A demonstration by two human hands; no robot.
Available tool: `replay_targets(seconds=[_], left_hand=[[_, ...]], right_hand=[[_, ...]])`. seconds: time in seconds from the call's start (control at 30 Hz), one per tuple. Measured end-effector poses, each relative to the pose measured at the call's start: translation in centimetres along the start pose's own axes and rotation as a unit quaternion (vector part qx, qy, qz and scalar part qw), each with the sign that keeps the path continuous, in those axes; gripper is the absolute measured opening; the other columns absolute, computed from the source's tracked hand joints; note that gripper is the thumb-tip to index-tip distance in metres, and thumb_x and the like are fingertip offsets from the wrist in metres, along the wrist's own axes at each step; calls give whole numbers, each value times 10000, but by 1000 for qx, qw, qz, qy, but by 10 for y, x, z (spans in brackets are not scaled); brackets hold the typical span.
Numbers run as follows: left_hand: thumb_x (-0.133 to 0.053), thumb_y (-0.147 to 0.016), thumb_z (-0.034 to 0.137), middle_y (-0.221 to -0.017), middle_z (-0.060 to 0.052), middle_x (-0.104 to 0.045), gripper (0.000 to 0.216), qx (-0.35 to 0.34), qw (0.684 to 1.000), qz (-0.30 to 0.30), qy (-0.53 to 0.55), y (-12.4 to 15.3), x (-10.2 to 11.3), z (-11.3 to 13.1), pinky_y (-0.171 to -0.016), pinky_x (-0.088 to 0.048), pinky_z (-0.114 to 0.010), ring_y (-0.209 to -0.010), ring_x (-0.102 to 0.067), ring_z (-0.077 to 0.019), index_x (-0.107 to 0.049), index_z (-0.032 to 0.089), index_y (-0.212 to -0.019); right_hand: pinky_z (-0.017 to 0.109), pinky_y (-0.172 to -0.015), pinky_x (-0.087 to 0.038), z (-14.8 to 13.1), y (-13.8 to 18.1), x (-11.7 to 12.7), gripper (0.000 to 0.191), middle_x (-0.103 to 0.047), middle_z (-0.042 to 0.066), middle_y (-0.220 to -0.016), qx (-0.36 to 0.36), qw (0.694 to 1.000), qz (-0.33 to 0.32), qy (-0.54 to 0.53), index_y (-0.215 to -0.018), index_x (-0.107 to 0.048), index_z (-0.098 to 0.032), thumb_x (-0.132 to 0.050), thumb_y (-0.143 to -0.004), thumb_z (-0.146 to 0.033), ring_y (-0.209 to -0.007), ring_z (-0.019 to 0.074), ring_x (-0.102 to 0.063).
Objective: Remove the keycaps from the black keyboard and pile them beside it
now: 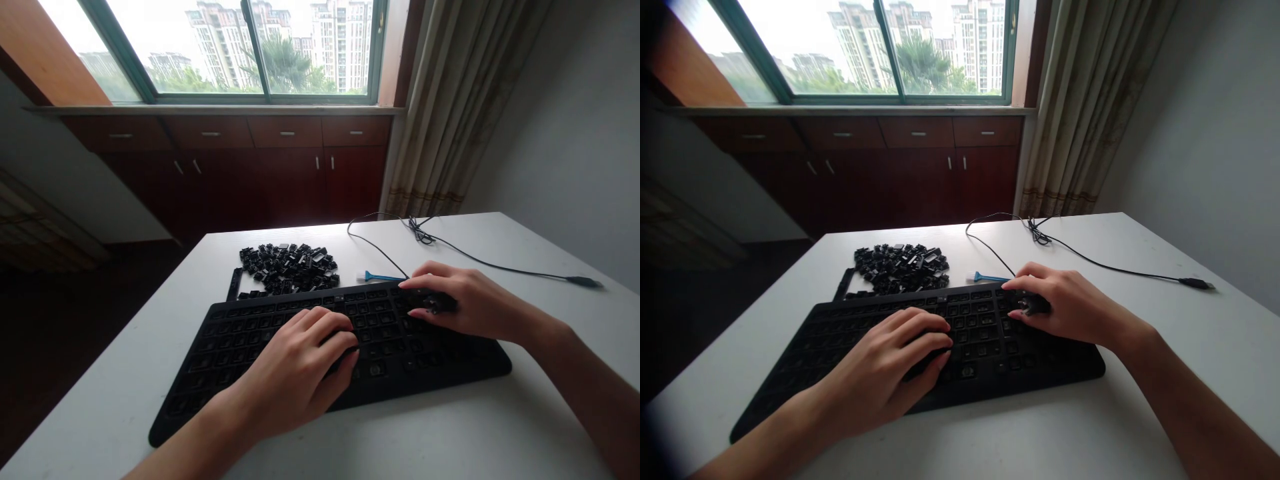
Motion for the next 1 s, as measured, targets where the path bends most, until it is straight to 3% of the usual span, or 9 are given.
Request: replay_targets(seconds=[0.2, 0.47, 0.77, 1.0], left_hand=[[-587, -937, 165, -1100, -76, -676, 160, 0, 1000, 0, 4, 0, 0, 0, -871, -554, -397, -974, -622, -214, -657, 197, -1077], [-589, -938, 165, -1103, -71, -676, 161, 3, 1000, -3, 3, 0, -1, -1, -876, -553, -393, -977, -622, -210, -656, 199, -1080], [-588, -941, 167, -1110, -71, -671, 155, 2, 1000, -5, 4, 1, -1, -1, -878, -549, -398, -984, -616, -208, -650, 192, -1080], [-586, -941, 167, -1107, -78, -675, 163, 2, 1000, -2, 4, 0, -1, -1, -877, -549, -402, -980, -619, -212, -655, 194, -1086]], right_hand=[[349, -920, -563, -6, 1, 6, 339, -665, 45, -1281, 35, 999, 7, -16, -1244, -655, -290, -673, -908, -337, -1039, 220, -694], [363, -942, -577, -5, 2, 6, 261, -722, 22, -1238, 37, 999, 11, -17, -1122, -745, -287, -676, -872, -262, -1030, 232, -725], [344, -902, -572, 4, 2, 8, 355, -742, 31, -1161, 7, 999, 8, -33, -1247, -668, -282, -684, -904, -375, -991, 212, -722], [331, -853, -588, -10, -1, 4, 192, -743, 64, -1124, 41, 991, 16, -128, -952, -735, -234, -749, -856, -400, -953, 216, -728]])
Point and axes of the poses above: each hand's wrist, its own y-axis away from the middle knuckle, its own x-axis out of the back of the hand, z = x × y, the point moved 8 cm from there along -y, towards the middle knuckle
